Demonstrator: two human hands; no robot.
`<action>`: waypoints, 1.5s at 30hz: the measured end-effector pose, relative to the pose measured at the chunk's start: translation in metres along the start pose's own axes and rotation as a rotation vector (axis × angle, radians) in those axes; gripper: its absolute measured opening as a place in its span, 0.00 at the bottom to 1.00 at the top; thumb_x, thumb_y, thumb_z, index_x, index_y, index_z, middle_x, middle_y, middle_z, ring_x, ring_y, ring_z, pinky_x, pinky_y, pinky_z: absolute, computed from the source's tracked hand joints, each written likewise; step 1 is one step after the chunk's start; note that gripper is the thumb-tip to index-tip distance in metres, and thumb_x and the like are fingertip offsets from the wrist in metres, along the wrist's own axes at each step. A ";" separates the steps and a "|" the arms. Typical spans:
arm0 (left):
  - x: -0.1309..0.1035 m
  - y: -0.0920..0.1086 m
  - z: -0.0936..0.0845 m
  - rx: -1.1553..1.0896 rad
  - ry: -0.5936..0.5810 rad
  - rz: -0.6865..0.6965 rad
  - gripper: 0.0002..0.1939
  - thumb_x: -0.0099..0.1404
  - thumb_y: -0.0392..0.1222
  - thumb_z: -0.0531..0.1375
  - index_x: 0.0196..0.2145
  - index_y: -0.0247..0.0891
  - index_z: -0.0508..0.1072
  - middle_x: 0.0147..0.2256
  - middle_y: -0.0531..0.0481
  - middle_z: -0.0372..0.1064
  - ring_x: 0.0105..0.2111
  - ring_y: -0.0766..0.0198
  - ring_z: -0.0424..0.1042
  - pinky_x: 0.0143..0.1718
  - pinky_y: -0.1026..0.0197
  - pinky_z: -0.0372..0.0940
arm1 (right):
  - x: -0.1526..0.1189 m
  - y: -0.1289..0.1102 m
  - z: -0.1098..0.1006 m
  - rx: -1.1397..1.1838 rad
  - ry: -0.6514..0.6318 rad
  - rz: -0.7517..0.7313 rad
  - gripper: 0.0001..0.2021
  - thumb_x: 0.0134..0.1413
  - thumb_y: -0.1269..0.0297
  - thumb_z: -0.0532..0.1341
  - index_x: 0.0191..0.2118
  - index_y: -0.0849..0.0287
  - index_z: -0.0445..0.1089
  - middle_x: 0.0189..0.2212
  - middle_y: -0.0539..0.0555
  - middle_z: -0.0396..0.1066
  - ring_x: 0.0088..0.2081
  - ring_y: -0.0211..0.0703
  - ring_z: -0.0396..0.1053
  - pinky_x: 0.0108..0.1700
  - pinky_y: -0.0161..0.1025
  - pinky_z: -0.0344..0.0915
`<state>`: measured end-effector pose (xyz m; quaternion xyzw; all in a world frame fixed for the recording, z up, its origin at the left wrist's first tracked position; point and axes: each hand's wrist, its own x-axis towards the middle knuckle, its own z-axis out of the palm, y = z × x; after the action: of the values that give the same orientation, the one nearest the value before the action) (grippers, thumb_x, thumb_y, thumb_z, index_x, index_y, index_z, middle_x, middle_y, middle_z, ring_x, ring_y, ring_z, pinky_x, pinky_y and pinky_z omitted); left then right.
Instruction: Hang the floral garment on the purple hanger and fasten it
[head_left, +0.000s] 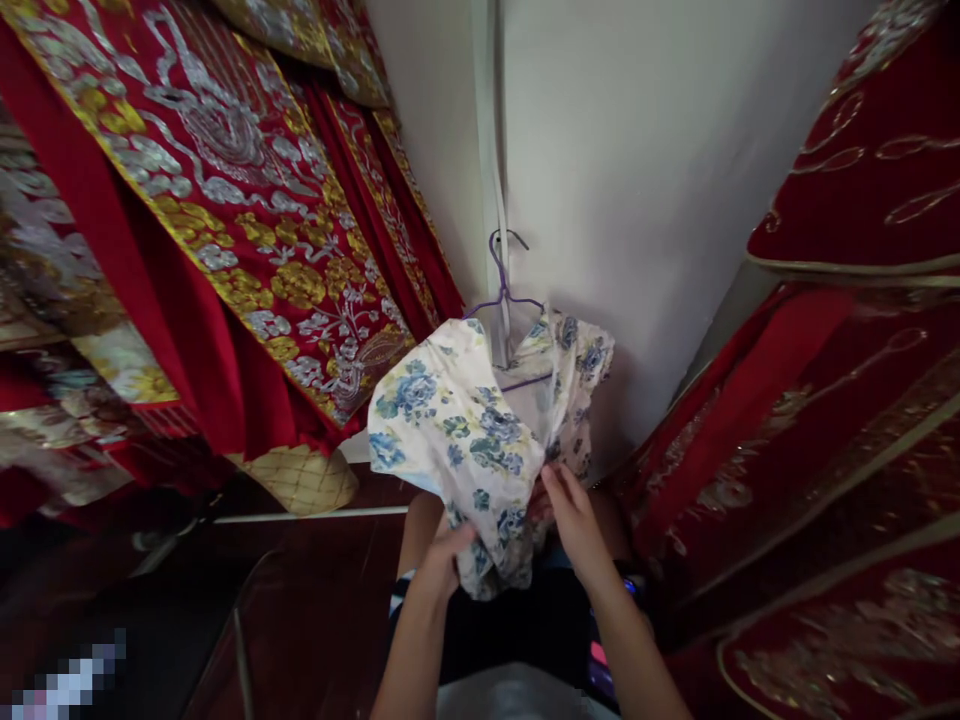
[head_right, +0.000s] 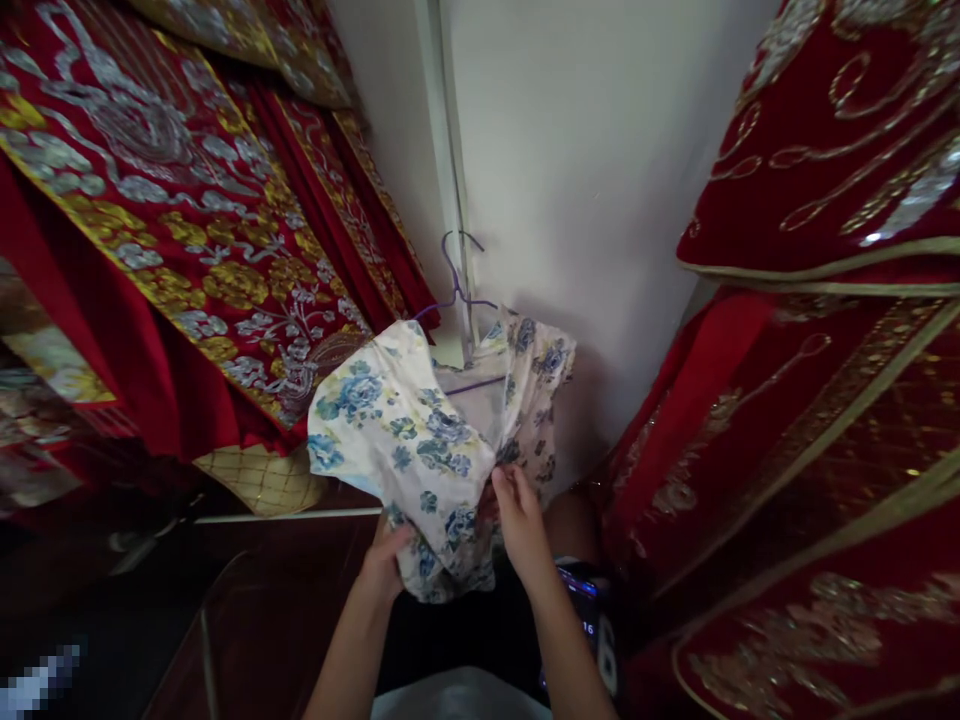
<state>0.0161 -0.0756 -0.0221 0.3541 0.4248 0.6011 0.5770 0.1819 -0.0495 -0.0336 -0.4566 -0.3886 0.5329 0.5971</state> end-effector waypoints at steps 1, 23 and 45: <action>-0.001 0.000 0.001 0.030 0.034 0.006 0.27 0.41 0.44 0.75 0.41 0.39 0.78 0.40 0.45 0.78 0.46 0.46 0.75 0.48 0.51 0.70 | 0.002 0.001 0.002 -0.003 -0.002 -0.005 0.23 0.48 0.37 0.64 0.36 0.52 0.67 0.24 0.50 0.71 0.22 0.44 0.69 0.25 0.41 0.66; 0.019 -0.044 0.005 0.547 0.418 0.758 0.28 0.59 0.41 0.66 0.55 0.40 0.64 0.55 0.40 0.62 0.55 0.53 0.64 0.58 0.50 0.59 | -0.015 -0.033 -0.003 -0.128 -0.130 -0.035 0.16 0.46 0.52 0.68 0.22 0.59 0.70 0.16 0.47 0.63 0.19 0.33 0.57 0.23 0.33 0.51; 0.038 -0.033 0.020 0.978 -0.339 0.376 0.05 0.60 0.31 0.56 0.28 0.39 0.66 0.27 0.51 0.65 0.28 0.62 0.64 0.31 0.62 0.54 | 0.108 -0.162 0.067 0.134 -0.090 -0.194 0.09 0.42 0.64 0.67 0.23 0.63 0.70 0.12 0.43 0.55 0.13 0.26 0.48 0.15 0.29 0.39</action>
<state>0.0444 -0.0363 -0.0467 0.7423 0.4852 0.3611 0.2883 0.1778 0.0640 0.1380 -0.3516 -0.4210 0.5173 0.6569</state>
